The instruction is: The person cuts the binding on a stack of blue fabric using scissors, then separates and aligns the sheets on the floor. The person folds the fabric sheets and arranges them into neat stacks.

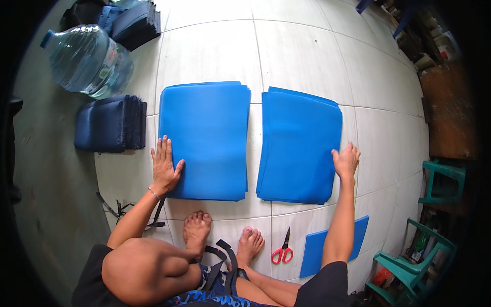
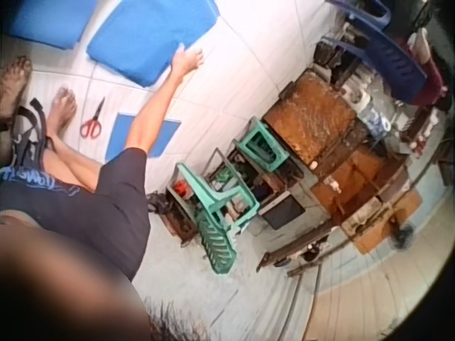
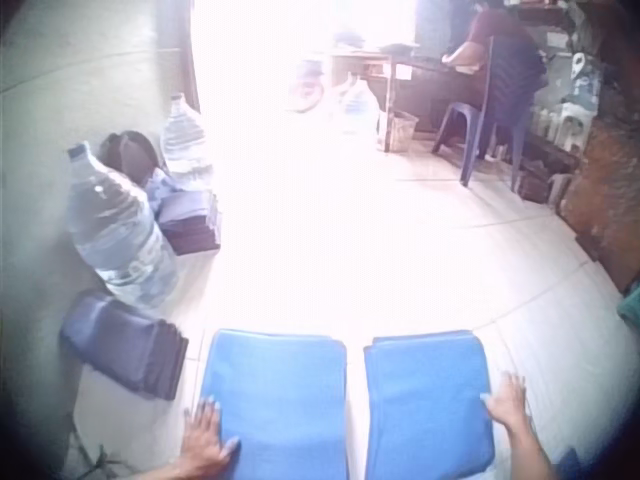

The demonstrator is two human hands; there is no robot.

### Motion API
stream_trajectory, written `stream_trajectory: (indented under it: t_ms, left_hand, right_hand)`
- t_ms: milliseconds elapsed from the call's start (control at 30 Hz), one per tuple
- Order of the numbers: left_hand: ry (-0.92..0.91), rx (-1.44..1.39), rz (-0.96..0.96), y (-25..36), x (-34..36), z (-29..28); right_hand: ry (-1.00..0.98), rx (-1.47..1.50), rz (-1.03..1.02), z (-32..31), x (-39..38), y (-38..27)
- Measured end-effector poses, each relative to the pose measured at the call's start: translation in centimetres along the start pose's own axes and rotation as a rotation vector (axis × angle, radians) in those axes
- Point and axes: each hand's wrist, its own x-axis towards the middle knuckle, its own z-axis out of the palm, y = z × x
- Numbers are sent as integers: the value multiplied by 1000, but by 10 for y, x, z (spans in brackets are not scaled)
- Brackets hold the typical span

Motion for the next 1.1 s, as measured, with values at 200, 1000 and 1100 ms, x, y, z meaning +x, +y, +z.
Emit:
stream_trajectory:
  t_ms: [200,1000,1100]
  left_hand:
    - [-23,-5,24,2,2,-2]
    - [-38,0,-69,17,2,-8]
    - [-79,-172,41,19,0,-8]
  right_hand:
    - [-631,1290,45,40,-65,-202]
    - [-559,1417,280,71,-73,-217]
    - [-551,1466,303,71,-70,-215]
